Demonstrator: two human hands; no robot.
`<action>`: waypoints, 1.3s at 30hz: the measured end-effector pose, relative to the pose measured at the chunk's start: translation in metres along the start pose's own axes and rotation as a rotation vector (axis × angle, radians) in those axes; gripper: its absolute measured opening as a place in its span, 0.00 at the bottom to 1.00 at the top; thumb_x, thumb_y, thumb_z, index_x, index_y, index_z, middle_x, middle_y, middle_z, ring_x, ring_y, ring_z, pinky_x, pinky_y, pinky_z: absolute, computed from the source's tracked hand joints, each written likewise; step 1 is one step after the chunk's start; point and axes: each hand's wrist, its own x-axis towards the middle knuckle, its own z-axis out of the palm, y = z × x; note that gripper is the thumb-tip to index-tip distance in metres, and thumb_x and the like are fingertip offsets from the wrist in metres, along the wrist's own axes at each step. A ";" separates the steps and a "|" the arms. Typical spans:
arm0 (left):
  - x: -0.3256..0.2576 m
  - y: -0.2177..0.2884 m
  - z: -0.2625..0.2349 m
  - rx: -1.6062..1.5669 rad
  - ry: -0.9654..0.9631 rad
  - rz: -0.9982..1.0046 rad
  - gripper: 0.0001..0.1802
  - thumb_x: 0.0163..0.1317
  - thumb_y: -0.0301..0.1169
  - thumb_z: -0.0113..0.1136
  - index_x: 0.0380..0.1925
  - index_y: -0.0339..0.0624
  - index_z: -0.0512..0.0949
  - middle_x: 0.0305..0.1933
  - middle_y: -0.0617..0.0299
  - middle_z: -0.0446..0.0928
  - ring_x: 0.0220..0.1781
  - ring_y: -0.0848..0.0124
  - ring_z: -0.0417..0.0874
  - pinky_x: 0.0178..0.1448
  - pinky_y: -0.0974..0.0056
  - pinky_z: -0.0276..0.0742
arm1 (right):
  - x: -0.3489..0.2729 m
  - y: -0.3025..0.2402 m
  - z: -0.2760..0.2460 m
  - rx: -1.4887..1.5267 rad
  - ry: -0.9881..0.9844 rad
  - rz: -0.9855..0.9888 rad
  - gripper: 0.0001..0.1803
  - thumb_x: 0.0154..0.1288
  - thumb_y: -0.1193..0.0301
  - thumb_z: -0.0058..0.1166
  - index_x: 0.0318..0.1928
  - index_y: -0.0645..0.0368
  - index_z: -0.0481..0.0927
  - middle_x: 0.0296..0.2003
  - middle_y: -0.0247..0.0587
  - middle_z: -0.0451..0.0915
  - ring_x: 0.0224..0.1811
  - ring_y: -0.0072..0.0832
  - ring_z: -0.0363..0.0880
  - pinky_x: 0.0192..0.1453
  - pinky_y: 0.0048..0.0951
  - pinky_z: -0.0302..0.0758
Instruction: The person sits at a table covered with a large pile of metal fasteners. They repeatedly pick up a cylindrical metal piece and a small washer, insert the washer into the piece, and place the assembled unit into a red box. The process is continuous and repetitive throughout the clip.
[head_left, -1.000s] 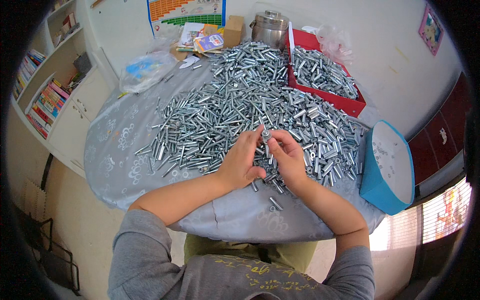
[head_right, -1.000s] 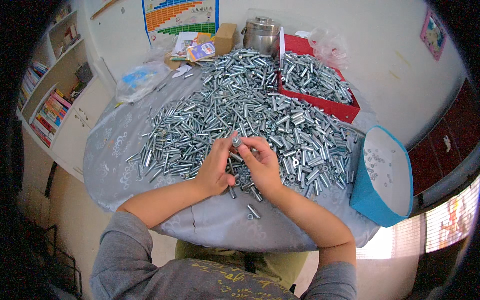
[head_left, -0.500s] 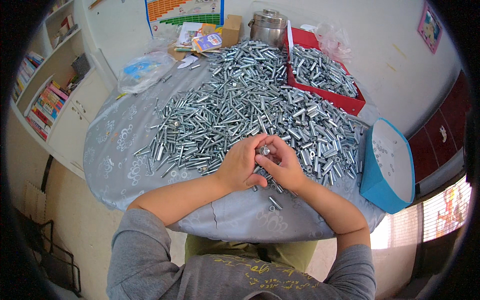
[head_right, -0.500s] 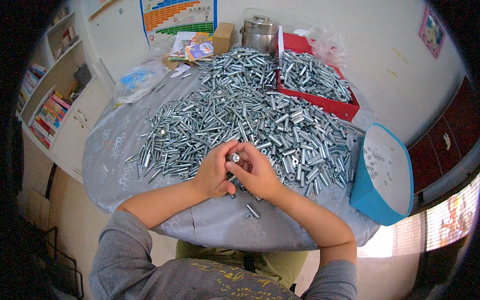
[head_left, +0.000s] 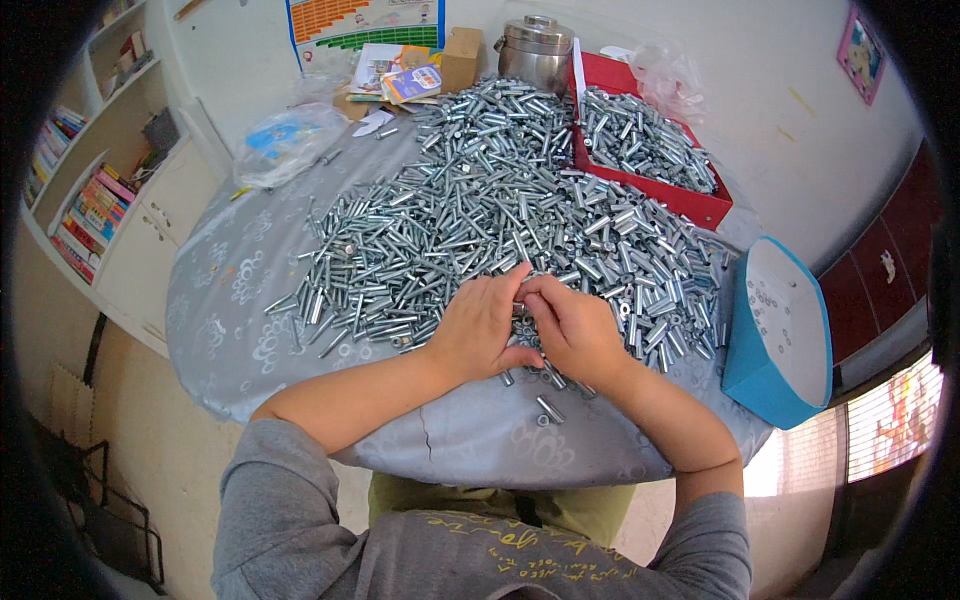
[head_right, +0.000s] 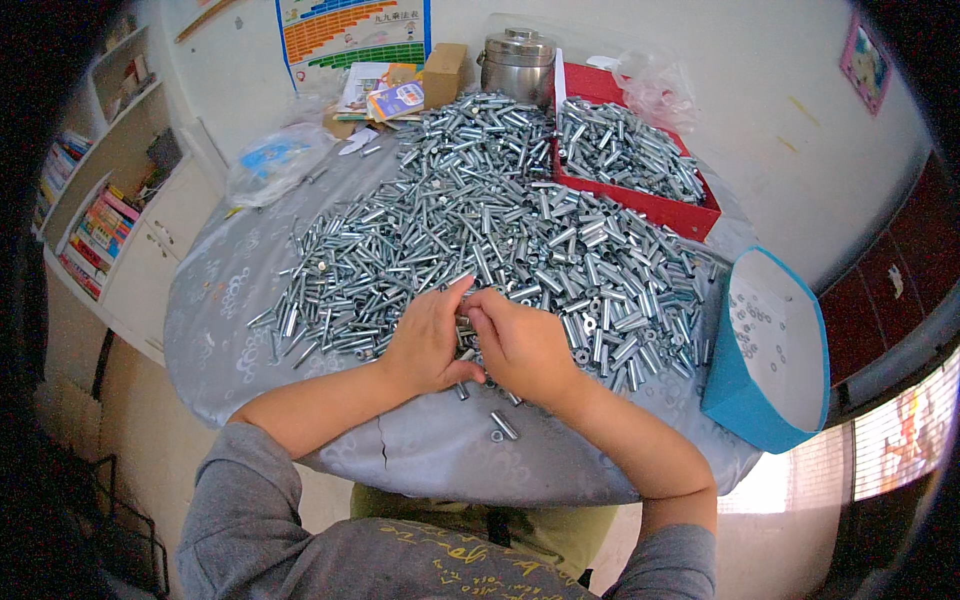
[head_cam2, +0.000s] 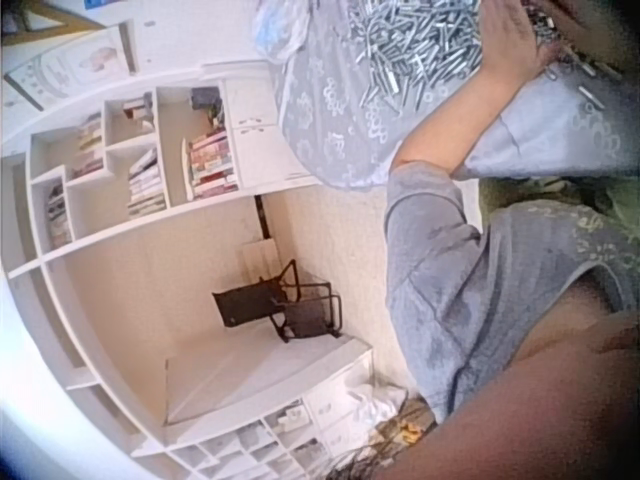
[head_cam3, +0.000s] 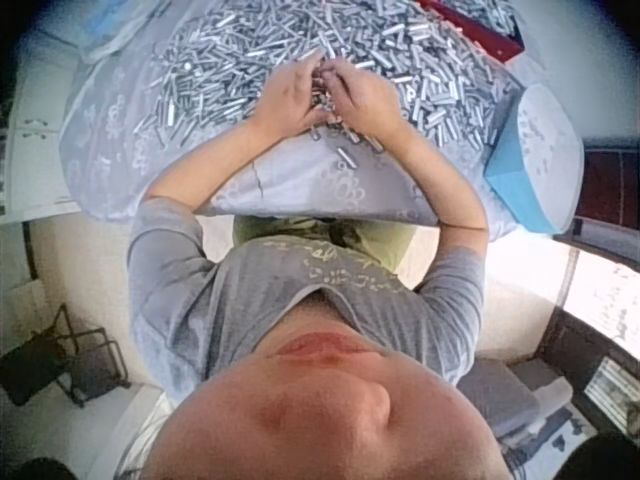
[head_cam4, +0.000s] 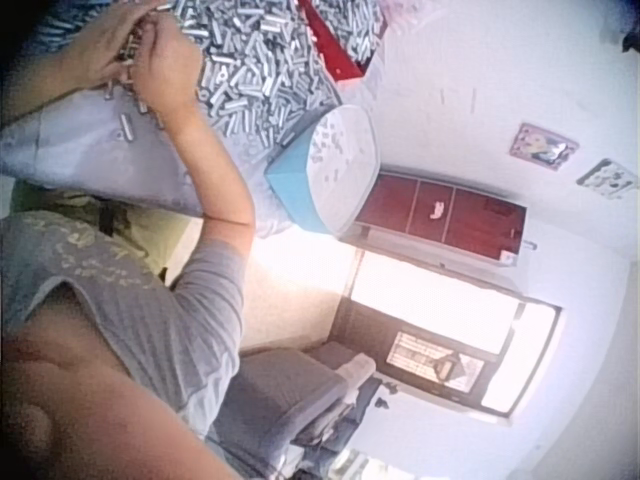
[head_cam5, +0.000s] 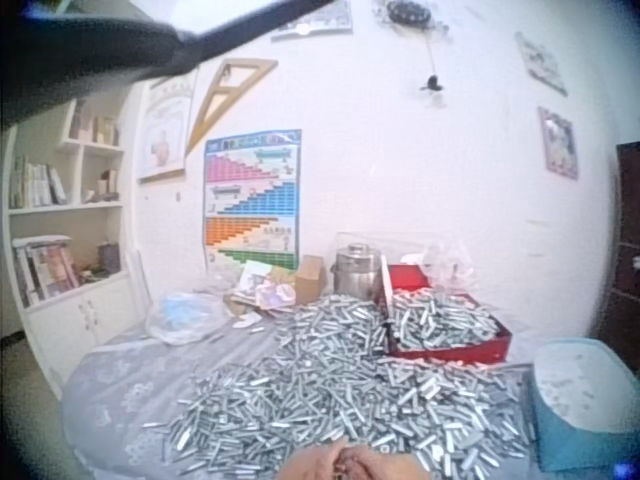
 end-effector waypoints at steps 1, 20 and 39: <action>0.000 0.000 0.001 0.005 0.007 0.003 0.56 0.40 0.61 0.59 0.60 0.30 0.53 0.41 0.50 0.70 0.39 0.55 0.71 0.46 0.56 0.65 | 0.000 0.003 0.002 -0.009 0.041 -0.056 0.08 0.60 0.72 0.48 0.40 0.56 0.74 0.28 0.42 0.78 0.25 0.38 0.78 0.28 0.34 0.72; 0.000 0.001 0.003 -0.008 -0.004 0.030 0.54 0.41 0.60 0.60 0.59 0.31 0.54 0.46 0.49 0.69 0.41 0.54 0.71 0.47 0.54 0.65 | -0.001 0.010 0.004 -0.070 0.126 -0.196 0.09 0.58 0.69 0.51 0.38 0.59 0.72 0.26 0.42 0.77 0.24 0.40 0.77 0.27 0.35 0.72; 0.000 0.001 0.000 -0.025 -0.035 -0.055 0.54 0.40 0.58 0.62 0.60 0.30 0.54 0.43 0.48 0.70 0.41 0.54 0.72 0.47 0.55 0.66 | -0.001 0.006 0.004 0.066 0.063 0.012 0.09 0.62 0.67 0.47 0.41 0.54 0.74 0.19 0.41 0.75 0.20 0.39 0.76 0.25 0.35 0.70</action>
